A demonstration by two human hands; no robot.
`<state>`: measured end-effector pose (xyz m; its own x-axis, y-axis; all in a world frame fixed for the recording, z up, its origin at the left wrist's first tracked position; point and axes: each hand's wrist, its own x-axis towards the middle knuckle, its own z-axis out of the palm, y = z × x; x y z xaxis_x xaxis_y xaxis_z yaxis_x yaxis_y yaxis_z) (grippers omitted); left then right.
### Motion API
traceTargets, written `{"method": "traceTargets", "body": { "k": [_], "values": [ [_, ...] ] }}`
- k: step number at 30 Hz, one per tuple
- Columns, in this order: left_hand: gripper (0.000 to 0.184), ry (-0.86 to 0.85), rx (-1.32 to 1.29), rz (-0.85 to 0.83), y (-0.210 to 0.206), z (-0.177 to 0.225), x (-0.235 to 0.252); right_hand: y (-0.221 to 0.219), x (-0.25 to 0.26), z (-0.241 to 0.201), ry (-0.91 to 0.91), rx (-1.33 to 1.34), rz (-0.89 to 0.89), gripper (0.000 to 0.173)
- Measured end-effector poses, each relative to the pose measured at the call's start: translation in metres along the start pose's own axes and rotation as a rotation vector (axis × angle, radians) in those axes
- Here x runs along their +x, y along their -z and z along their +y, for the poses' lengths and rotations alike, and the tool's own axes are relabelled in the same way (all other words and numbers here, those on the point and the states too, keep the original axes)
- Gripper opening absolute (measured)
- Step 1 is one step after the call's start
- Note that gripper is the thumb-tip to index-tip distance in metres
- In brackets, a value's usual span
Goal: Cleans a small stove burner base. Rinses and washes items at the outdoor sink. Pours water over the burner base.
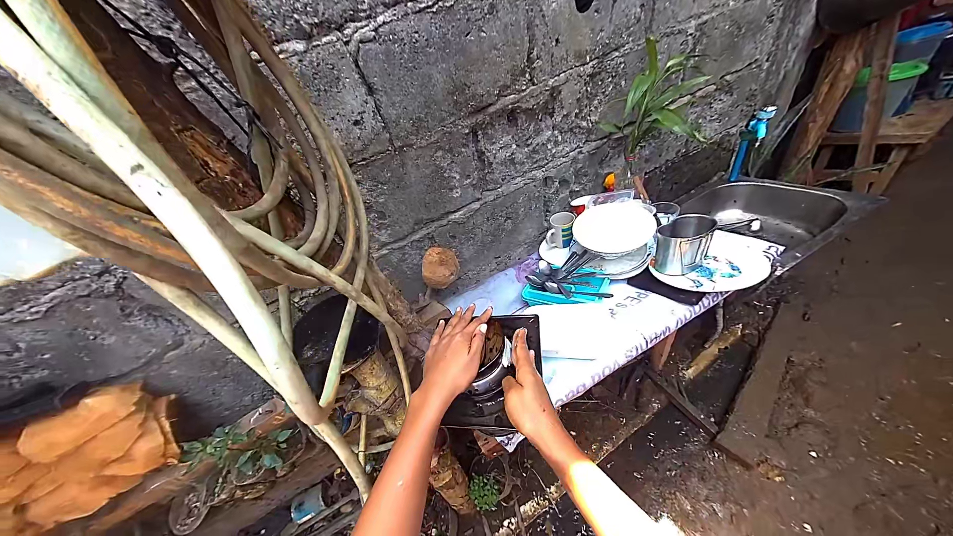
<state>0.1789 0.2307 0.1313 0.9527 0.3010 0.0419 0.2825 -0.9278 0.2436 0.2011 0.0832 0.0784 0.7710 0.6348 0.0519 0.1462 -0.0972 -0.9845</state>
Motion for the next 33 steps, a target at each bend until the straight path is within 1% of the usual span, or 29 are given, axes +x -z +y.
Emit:
{"method": "traceTargets", "body": {
  "k": [2, 6, 9, 11, 13, 15, 16, 19, 20, 21, 23, 24, 25, 27, 28, 30, 33],
  "values": [
    [0.053, 0.000, -0.003, 0.007, -0.001, -0.001, 0.000, -0.001, 0.001, 0.004, 0.040, 0.017, -0.027, 0.075],
    [0.053, -0.005, -0.001, 0.011, -0.001, -0.001, 0.000, 0.000, 0.004, 0.010, 0.065, 0.207, 0.064, 0.075],
    [0.052, -0.006, 0.002, 0.013, -0.001, -0.001, 0.000, 0.002, 0.006, 0.009, 0.095, 0.239, 0.009, 0.076],
    [0.053, -0.012, -0.004, 0.022, -0.002, -0.001, 0.000, 0.002, 0.006, 0.008, 0.073, 0.268, 0.055, 0.073],
    [0.053, -0.014, -0.012, 0.035, -0.003, -0.003, 0.000, 0.004, 0.008, 0.009, 0.065, 0.208, 0.047, 0.074],
    [0.053, -0.021, -0.017, 0.054, -0.005, -0.004, 0.000, 0.005, 0.008, 0.008, 0.087, 0.130, -0.037, 0.075],
    [0.053, -0.021, -0.018, 0.053, -0.005, -0.005, 0.000, 0.006, 0.008, 0.009, 0.093, 0.131, -0.051, 0.075],
    [0.053, -0.021, -0.018, 0.053, -0.005, -0.004, 0.000, 0.011, 0.010, 0.012, 0.071, 0.186, 0.024, 0.075],
    [0.053, -0.023, -0.016, 0.054, -0.005, -0.004, 0.000, 0.015, 0.011, 0.011, 0.064, 0.140, 0.024, 0.074],
    [0.053, -0.028, -0.014, 0.057, -0.005, -0.004, 0.000, 0.019, 0.012, 0.009, 0.061, 0.052, -0.016, 0.072],
    [0.054, -0.029, -0.009, 0.055, -0.005, -0.005, 0.000, 0.025, 0.013, 0.001, 0.052, -0.173, -0.160, 0.070],
    [0.054, -0.029, -0.008, 0.054, -0.006, -0.006, 0.000, 0.026, 0.013, -0.001, 0.054, -0.245, -0.185, 0.070],
    [0.054, -0.030, -0.010, 0.054, -0.006, -0.006, 0.000, 0.026, 0.013, -0.002, 0.057, -0.271, -0.169, 0.070],
    [0.054, -0.028, -0.011, 0.052, -0.005, -0.004, 0.000, 0.027, 0.014, 0.001, 0.062, -0.295, -0.103, 0.070],
    [0.054, -0.025, -0.010, 0.053, -0.005, -0.004, 0.000, 0.027, 0.015, 0.002, 0.064, -0.327, -0.109, 0.070],
    [0.053, -0.022, -0.010, 0.053, -0.004, -0.004, 0.000, 0.029, 0.016, 0.002, 0.054, -0.373, -0.189, 0.068],
    [0.053, -0.024, -0.014, 0.049, -0.004, -0.005, 0.000, 0.032, 0.017, 0.004, 0.044, -0.299, -0.155, 0.066]
  ]
}}
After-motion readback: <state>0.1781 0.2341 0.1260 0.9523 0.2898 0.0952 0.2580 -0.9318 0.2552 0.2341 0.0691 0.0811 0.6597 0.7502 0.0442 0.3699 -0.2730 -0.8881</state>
